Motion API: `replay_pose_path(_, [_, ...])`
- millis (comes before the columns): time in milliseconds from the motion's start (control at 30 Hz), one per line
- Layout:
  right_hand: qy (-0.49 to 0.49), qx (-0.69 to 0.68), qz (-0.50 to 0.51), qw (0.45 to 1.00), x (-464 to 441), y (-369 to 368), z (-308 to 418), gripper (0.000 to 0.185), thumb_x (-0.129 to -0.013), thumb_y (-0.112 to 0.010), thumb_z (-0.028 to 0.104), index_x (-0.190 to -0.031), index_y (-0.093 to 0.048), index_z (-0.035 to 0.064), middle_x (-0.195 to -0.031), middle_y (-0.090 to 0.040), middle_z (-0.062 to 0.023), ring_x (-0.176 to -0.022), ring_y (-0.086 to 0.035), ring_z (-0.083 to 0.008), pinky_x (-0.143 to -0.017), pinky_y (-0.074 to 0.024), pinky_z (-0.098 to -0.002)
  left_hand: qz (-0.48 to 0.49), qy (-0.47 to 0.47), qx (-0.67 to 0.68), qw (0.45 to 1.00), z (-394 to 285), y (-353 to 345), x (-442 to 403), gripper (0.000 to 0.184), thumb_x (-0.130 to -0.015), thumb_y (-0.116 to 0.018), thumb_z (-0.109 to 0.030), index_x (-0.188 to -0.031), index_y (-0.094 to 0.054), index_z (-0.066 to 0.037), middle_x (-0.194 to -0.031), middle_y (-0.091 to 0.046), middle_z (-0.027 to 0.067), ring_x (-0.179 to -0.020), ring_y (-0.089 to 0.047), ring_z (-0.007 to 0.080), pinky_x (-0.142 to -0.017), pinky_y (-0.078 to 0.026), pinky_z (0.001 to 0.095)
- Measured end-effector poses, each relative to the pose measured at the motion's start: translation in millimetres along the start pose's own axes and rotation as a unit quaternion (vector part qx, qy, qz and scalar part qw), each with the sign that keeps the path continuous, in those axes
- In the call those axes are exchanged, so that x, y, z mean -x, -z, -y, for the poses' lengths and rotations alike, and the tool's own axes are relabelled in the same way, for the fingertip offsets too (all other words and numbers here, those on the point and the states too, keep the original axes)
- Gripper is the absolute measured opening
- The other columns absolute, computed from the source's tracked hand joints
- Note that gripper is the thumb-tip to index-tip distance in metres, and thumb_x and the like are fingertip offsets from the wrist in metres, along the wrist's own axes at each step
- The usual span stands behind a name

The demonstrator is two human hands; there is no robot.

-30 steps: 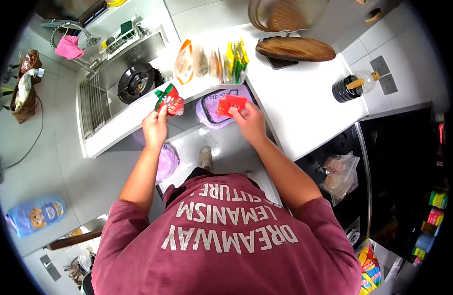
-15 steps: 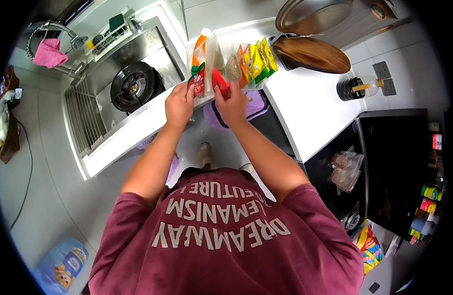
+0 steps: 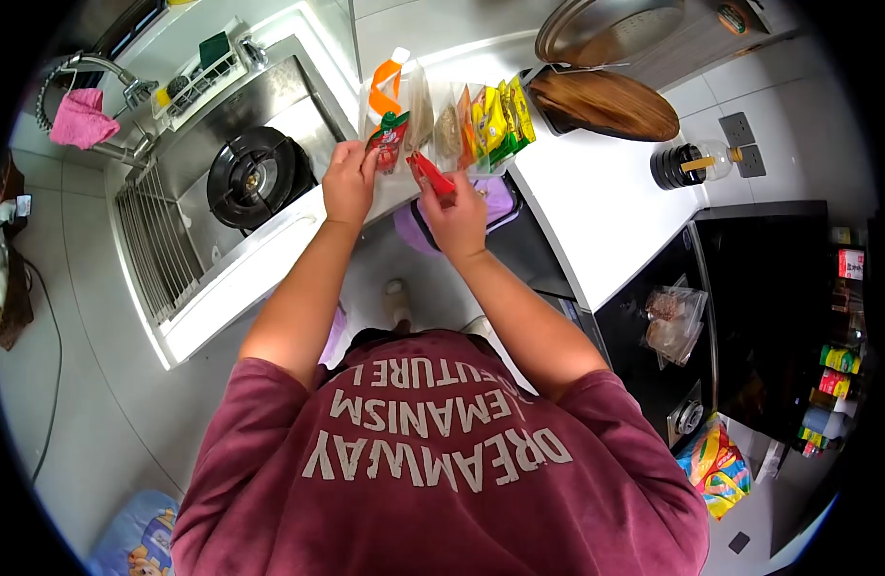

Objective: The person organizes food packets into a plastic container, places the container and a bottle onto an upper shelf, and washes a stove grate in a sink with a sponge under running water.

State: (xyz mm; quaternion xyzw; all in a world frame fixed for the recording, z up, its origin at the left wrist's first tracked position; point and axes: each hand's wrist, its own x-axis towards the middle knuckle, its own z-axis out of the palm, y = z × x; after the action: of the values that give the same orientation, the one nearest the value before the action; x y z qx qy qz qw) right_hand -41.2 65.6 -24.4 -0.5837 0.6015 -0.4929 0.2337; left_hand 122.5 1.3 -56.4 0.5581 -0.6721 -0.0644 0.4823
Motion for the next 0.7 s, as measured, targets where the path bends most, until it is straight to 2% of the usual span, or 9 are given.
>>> replay_pose_path(67, [0.003, -0.013, -0.004, 1.0, 3, -1, -5, 0.017, -0.081, -0.068, 0.008, -0.091, -0.056, 0.0019, -0.076, -0.064, -0.014, -0.062, -0.065, -0.025, -0.057, -0.0501, -0.0336, -0.008, 0.056, 0.064, 0.996, -7, 3, -8, 0.013, -0.082, -0.07, -0.011, -0.08, -0.061, -0.003, -0.083, -0.058, 0.0124, -0.068, -0.06, 0.03, -0.06, -0.049, 0.036])
replay_pose_path(200, [-0.003, -0.017, -0.007, 1.0, 9, 1, -6, 0.018, -0.082, -0.069, 0.01, -0.09, -0.056, 0.0014, -0.075, -0.064, -0.0136, -0.06, -0.064, -0.0243, -0.056, -0.0497, -0.0327, -0.074, 0.053, 0.04, 0.995, 0, -2, -14, 0.02, -0.079, -0.071, -0.007, -0.074, -0.053, -0.001, -0.078, -0.053, 0.0136, -0.069, -0.054, 0.0339, -0.061, -0.044, 0.0398])
replay_pose_path(400, [-0.016, -0.001, 0.015, 1.0, 19, 9, -6, 0.018, -0.083, -0.069, 0.011, -0.09, -0.056, 0.0013, -0.074, -0.063, -0.0132, -0.06, -0.064, -0.0233, -0.055, -0.0495, -0.0318, -0.074, 0.061, 0.06, 0.994, 0, -17, -14, 0.021, -0.079, -0.072, -0.008, -0.074, -0.052, -0.001, -0.077, -0.053, 0.014, -0.068, -0.054, 0.033, -0.061, -0.043, 0.0395])
replay_pose_path(500, [-0.019, -0.001, 0.024, 1.0, 23, 13, 0, 0.017, -0.083, -0.069, 0.011, -0.09, -0.056, 0.0015, -0.074, -0.063, -0.0132, -0.06, -0.064, -0.0227, -0.055, -0.0495, -0.0315, -0.119, 0.143, 0.056, 0.981, 3, -26, -21, 0.022, -0.079, -0.072, -0.009, -0.075, -0.052, -0.001, -0.076, -0.052, 0.0136, -0.069, -0.054, 0.033, -0.062, -0.043, 0.0388])
replay_pose_path(533, [-0.017, 0.0, 0.026, 1.0, 24, 15, 2, 0.017, -0.083, -0.069, 0.011, -0.091, -0.057, 0.0016, -0.074, -0.063, -0.0132, -0.06, -0.064, -0.0225, -0.055, -0.0496, -0.0314, -0.117, 0.162, 0.065, 0.978, 2, -28, -22, 0.022, -0.08, -0.071, -0.013, -0.075, -0.052, -0.003, -0.076, -0.054, 0.0121, -0.071, -0.054, 0.0328, -0.063, -0.044, 0.0405])
replay_pose_path(633, [-0.013, -0.006, 0.022, 1.0, 28, 17, 0, 0.017, -0.084, -0.069, 0.011, -0.091, -0.057, 0.0018, -0.074, -0.063, -0.0133, -0.06, -0.064, -0.022, -0.055, -0.0497, -0.0312, -0.064, 0.081, -0.03, 0.994, 0, -33, -13, 0.021, -0.081, -0.07, -0.018, -0.075, -0.054, -0.006, -0.078, -0.059, 0.01, -0.073, -0.056, 0.0318, -0.066, -0.046, 0.0416])
replay_pose_path(667, [-0.017, -0.004, 0.024, 1.0, 28, 18, 0, 0.017, -0.084, -0.069, 0.011, -0.091, -0.057, 0.0018, -0.074, -0.063, -0.0132, -0.06, -0.064, -0.0217, -0.055, -0.0497, -0.0311, -0.039, 0.068, -0.06, 0.995, 0, -32, -8, 0.018, -0.082, -0.069, -0.024, -0.078, -0.058, -0.011, -0.081, -0.064, 0.0075, -0.078, -0.06, 0.0302, -0.068, -0.048, 0.042])
replay_pose_path(700, [-0.022, -0.003, 0.027, 0.999, 28, 19, 1, 0.017, -0.084, -0.068, 0.011, -0.091, -0.057, 0.0018, -0.074, -0.063, -0.013, -0.06, -0.064, -0.0215, -0.055, -0.0497, -0.031, -0.016, 0.084, -0.072, 0.994, 1, -31, -3, 0.019, -0.083, -0.068, -0.027, -0.08, -0.06, -0.01, -0.08, -0.064, 0.0086, -0.077, -0.061, 0.0308, -0.067, -0.048, 0.0421])
